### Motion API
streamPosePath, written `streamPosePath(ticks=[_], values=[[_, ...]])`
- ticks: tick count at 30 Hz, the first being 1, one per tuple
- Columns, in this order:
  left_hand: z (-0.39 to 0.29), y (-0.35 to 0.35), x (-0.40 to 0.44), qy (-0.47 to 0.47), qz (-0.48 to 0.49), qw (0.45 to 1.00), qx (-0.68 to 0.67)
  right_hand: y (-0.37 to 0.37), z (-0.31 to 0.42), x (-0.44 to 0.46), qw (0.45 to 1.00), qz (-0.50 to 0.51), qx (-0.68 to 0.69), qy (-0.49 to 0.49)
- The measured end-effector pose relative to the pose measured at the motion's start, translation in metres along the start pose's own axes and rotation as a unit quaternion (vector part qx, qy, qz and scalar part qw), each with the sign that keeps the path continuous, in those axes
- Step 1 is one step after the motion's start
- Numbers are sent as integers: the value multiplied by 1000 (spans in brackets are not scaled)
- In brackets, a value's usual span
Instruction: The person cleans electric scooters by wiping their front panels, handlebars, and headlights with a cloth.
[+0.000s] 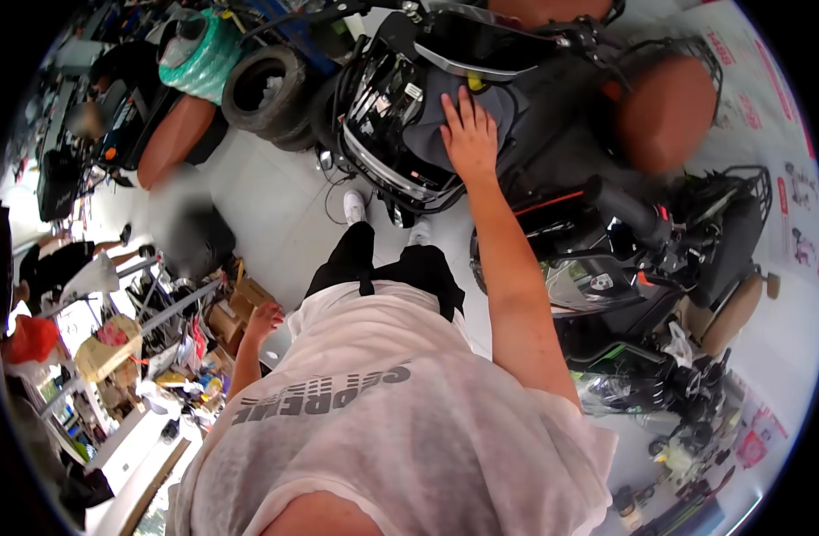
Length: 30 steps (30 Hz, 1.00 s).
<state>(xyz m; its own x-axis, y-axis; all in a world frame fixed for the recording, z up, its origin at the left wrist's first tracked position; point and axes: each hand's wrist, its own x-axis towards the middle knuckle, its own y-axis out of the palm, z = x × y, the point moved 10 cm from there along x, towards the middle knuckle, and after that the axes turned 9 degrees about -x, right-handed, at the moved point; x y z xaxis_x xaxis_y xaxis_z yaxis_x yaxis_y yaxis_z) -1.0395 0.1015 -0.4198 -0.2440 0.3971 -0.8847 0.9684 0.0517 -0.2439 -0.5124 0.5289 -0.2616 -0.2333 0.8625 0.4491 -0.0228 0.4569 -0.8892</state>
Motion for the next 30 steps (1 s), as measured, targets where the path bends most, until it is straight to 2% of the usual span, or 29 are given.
streamPosePath(ticks=[4,7,9,11,12,13,15,16,17,19,21,25,27,30], values=[[60,22,-38,-30,-15,999,-34,10,4,0,1000,10,-3,28],[123,30,-65,-46,-37,997,-59,16,16,2,998,21,-48,-18],[171,35,-80,-101,-52,990,-83,20,26,4,997,35,-44,-52],[214,41,-89,-114,-59,984,-122,35,50,3,985,77,-42,-147],[234,44,-93,-129,-59,978,-150,42,61,3,976,122,-50,-171],[247,43,-98,-128,-63,977,-158,44,70,7,976,117,-47,-178],[267,49,-103,-119,-27,970,-212,57,87,7,965,147,-62,-206],[252,46,-121,-136,-76,975,-156,55,94,12,964,146,-67,-213],[252,46,-131,-136,-74,974,-164,58,102,15,962,143,-70,-220],[269,40,-139,-122,-99,970,-183,60,110,32,968,114,-85,-208],[298,38,-148,-101,-85,957,-259,65,116,52,968,108,-98,-206],[325,45,-207,-112,-196,934,-277,72,127,95,967,90,-142,-193],[365,68,-220,-133,-210,910,-332,79,135,114,965,78,-149,-202],[367,118,-256,-208,-226,889,-338,89,145,139,963,82,-166,-199]])
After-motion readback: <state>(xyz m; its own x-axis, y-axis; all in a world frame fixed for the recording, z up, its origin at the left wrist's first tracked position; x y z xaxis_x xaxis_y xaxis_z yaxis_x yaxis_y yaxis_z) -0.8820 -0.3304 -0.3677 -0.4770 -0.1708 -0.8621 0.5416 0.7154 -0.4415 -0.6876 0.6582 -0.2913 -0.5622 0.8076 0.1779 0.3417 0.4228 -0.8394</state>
